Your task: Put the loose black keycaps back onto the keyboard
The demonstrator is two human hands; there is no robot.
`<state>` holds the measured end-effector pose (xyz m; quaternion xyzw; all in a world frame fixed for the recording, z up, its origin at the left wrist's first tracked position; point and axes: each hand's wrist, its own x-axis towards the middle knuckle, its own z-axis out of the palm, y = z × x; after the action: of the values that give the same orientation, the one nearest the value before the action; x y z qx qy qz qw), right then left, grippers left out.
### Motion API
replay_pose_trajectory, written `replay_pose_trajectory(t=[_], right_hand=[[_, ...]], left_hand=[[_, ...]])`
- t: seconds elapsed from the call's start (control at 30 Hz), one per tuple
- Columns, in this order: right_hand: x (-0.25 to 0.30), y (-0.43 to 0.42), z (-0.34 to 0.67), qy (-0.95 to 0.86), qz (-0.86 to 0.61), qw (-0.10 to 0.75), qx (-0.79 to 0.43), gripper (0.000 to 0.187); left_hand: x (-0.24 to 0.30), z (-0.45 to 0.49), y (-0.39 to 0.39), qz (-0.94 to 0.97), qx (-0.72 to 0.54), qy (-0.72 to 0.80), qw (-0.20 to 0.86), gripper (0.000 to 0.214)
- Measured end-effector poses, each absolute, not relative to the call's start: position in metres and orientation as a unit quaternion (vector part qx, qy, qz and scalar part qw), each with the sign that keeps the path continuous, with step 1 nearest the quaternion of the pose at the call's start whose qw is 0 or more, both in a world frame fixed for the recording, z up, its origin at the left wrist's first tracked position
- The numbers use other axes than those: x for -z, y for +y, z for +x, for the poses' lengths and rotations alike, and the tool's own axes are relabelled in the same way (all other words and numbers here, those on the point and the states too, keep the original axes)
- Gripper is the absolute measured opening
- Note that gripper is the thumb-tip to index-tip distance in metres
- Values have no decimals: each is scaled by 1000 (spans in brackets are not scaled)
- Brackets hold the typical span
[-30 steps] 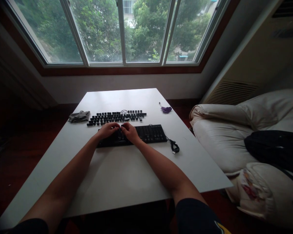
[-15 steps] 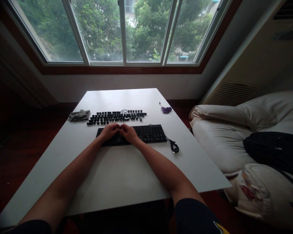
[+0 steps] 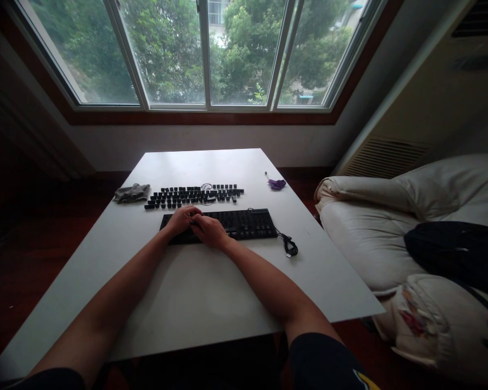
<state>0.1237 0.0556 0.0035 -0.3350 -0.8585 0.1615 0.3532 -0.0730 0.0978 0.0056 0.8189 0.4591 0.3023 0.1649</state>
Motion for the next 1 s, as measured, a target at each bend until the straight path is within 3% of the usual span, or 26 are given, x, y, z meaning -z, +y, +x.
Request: replay_pose_trajectory(t=[0.17,1.0], right_hand=[[-4,57,123,-840,-368,351,-189,22],[7,79,125,-650,-398,491,-423,9]], left_hand=[[-7,-73,98,826,-291,459,149,21],[-8,-69,95,822,-287,471,144,21]])
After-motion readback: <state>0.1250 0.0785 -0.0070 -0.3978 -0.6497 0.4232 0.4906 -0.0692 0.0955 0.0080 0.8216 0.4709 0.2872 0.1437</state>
